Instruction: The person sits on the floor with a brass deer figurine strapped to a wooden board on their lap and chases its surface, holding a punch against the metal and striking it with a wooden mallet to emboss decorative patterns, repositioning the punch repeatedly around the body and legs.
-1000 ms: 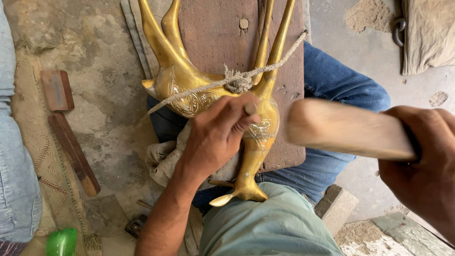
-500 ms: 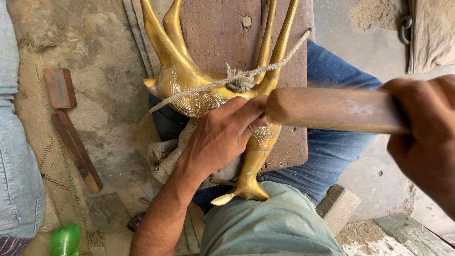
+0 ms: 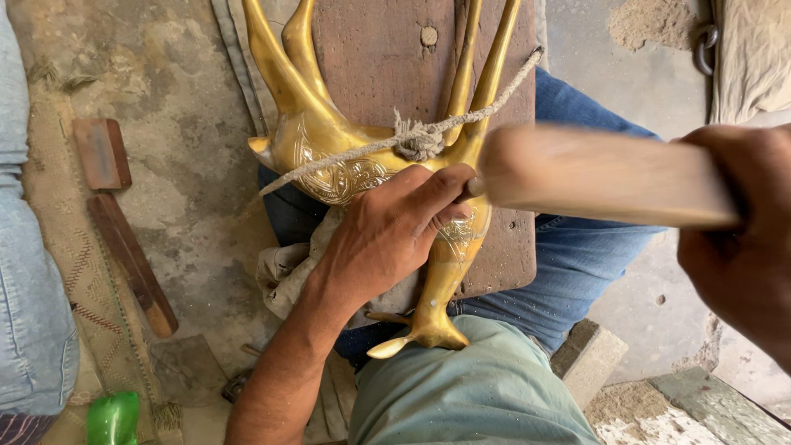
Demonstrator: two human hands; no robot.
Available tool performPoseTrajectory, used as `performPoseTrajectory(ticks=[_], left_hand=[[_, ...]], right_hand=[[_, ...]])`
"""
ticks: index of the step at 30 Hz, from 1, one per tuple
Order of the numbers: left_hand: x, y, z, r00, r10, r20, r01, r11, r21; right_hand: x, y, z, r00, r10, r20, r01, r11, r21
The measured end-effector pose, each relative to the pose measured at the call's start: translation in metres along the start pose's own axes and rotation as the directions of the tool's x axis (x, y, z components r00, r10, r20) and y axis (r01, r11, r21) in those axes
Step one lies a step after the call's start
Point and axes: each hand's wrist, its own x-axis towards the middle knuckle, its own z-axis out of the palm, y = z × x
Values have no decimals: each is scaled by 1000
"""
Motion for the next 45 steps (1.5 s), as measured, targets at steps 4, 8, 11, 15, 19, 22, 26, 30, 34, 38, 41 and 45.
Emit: performPoseTrajectory(ticks=[4, 8, 11, 15, 19, 22, 26, 30, 34, 38, 41, 45], left_hand=[[1, -1, 0, 1000, 3, 0, -3, 1000, -11], [2, -2, 0, 1000, 31, 3, -31, 999, 8], [1, -2, 0, 999, 41, -21, -41, 999, 28], [3, -1, 1, 1000, 19, 11, -19, 999, 26], [4, 1, 0, 1000, 7, 28, -8, 998, 57], [6, 2, 0, 999, -10, 48, 6, 996, 86], [9, 5, 1, 997, -18, 72, 10, 994, 108], [-22, 14, -15, 974, 113, -198, -121, 992, -25], [-77, 12, -31, 872, -77, -483, -36, 975, -221], [-126, 4, -19, 764, -379, -522, 177, 902, -394], [-152, 3, 2, 728, -523, -443, 286, 820, -497], [-166, 10, 27, 721, -598, -350, 321, 735, -597]], right_hand=[[-3, -1, -1, 1000, -17, 3, 18, 995, -103], [2, -11, -6, 999, 29, 28, -24, 989, -146], [7, -22, -10, 992, 105, 76, -95, 987, -127], [9, -34, -11, 995, 85, 51, -80, 994, -77], [4, -41, -17, 990, 112, 90, -101, 988, -120], [0, -42, -14, 964, 216, 152, -184, 962, -202], [-12, -33, -9, 988, 138, 76, -119, 970, -214], [-39, -5, 7, 970, 242, -20, -243, 963, -114], [-69, 37, 64, 734, 678, 29, -671, 719, 180], [-93, 79, 134, 559, 795, 235, -815, 475, 332], [-108, 93, 161, 545, 804, 236, -763, 359, 538], [-115, 92, 162, 557, 801, 221, -677, 283, 679]])
